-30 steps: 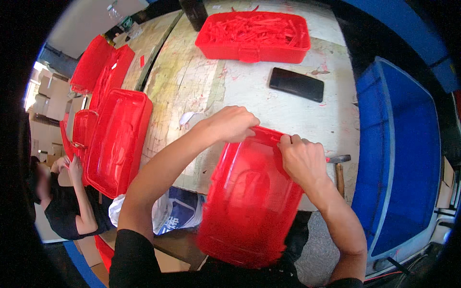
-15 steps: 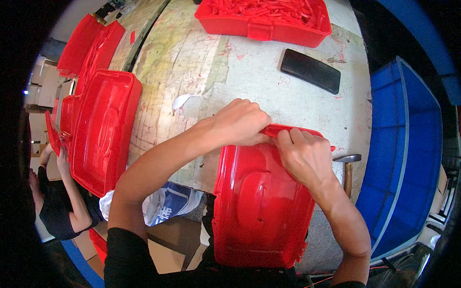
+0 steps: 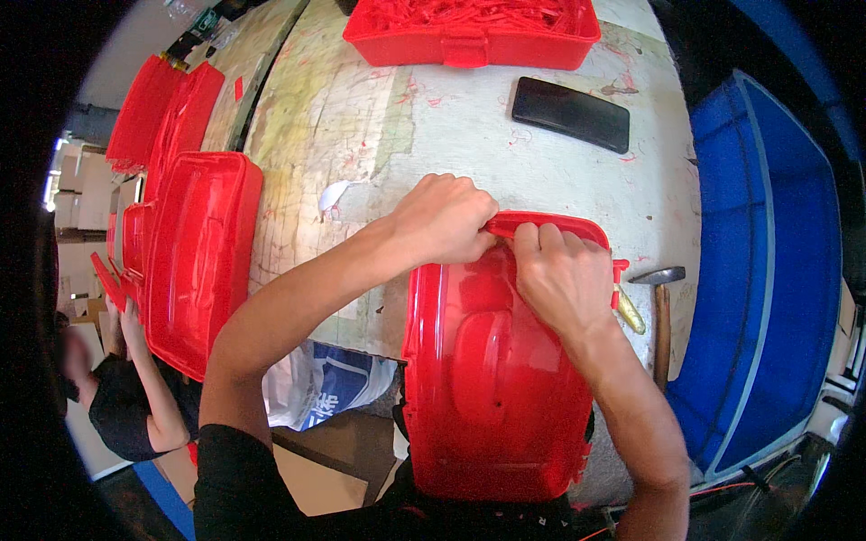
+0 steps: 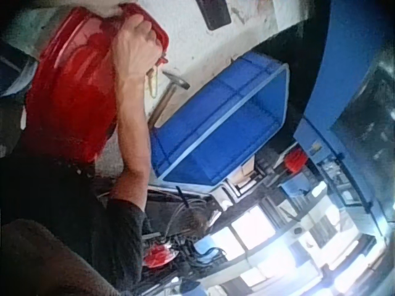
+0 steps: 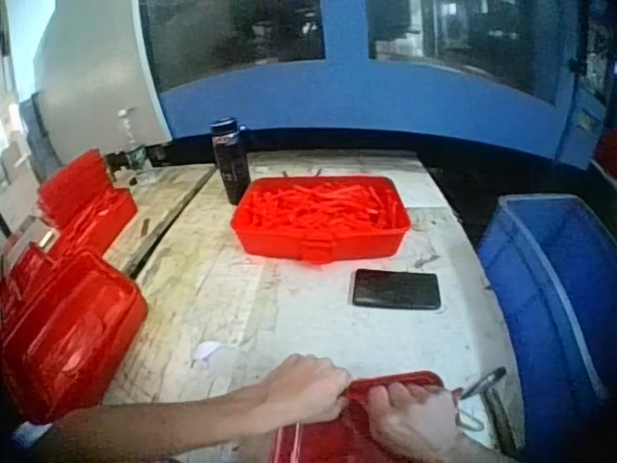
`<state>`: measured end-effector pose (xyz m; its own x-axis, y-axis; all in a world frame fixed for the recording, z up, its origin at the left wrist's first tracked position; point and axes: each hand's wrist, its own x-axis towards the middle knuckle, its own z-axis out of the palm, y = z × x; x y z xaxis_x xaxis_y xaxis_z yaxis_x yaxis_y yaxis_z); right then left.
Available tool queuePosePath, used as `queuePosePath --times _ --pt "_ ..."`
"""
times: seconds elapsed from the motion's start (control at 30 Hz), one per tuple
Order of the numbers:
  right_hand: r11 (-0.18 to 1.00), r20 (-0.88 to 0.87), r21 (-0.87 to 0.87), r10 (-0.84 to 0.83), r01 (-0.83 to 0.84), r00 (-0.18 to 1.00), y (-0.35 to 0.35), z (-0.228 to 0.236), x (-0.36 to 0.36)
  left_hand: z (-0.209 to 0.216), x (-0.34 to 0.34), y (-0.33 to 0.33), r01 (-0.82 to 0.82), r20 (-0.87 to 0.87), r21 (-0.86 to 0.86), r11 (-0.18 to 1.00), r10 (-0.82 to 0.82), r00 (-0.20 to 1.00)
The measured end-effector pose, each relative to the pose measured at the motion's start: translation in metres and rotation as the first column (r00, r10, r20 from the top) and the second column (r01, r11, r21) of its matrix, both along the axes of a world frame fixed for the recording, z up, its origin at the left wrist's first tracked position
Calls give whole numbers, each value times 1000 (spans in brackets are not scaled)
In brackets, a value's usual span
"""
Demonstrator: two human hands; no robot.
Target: The person assembles red plastic containers by inserting small red plastic pieces into slots on the container edges. They use a hammer to tap the pieces into place and repeat the process for multiple containers.
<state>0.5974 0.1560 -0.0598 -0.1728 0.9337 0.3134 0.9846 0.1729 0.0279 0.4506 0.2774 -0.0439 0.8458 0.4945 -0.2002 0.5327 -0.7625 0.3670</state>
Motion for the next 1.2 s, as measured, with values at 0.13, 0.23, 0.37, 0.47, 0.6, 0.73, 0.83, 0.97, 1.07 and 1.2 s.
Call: queuePosePath --times 0.13,0.23,0.37,0.47,0.6,0.73,0.83,0.97,1.07,1.2 --pt "993 231 -60 112 -101 967 6 9 6 -3 1 -1 -20 24 48 999 19 1000" --pt "986 211 -163 77 -43 974 11 14 7 -4 2 1 6 26 25 1000 -7 1000" --pt "927 -8 -290 -249 236 968 5 12 -13 -4 5 2 1 40 26 1000 -2 999" --pt "920 46 -278 -274 276 961 3 14 -16 -4 10 2 21 39 36 999 -23 999" --pt "907 215 -343 -177 244 960 9 22 -10 -3 13 1 15 15 49 999 -16 1000" --pt "914 266 -334 -144 231 953 11 27 -6 -3 16 3 21 59 85 996 -26 998" --pt "936 162 -275 -180 220 970 7 23 -6 -5 16 6 82 83 51 995 -86 993" --pt "899 -1 -331 -304 286 953 4 18 -2 -8 14 8 128 108 68 990 -134 985" --pt "889 -8 -359 -308 285 951 9 21 1 -8 15 9 156 90 56 986 -161 983" --pt "883 81 -394 -243 255 967 20 35 2 -8 21 10 130 89 66 989 -136 987"
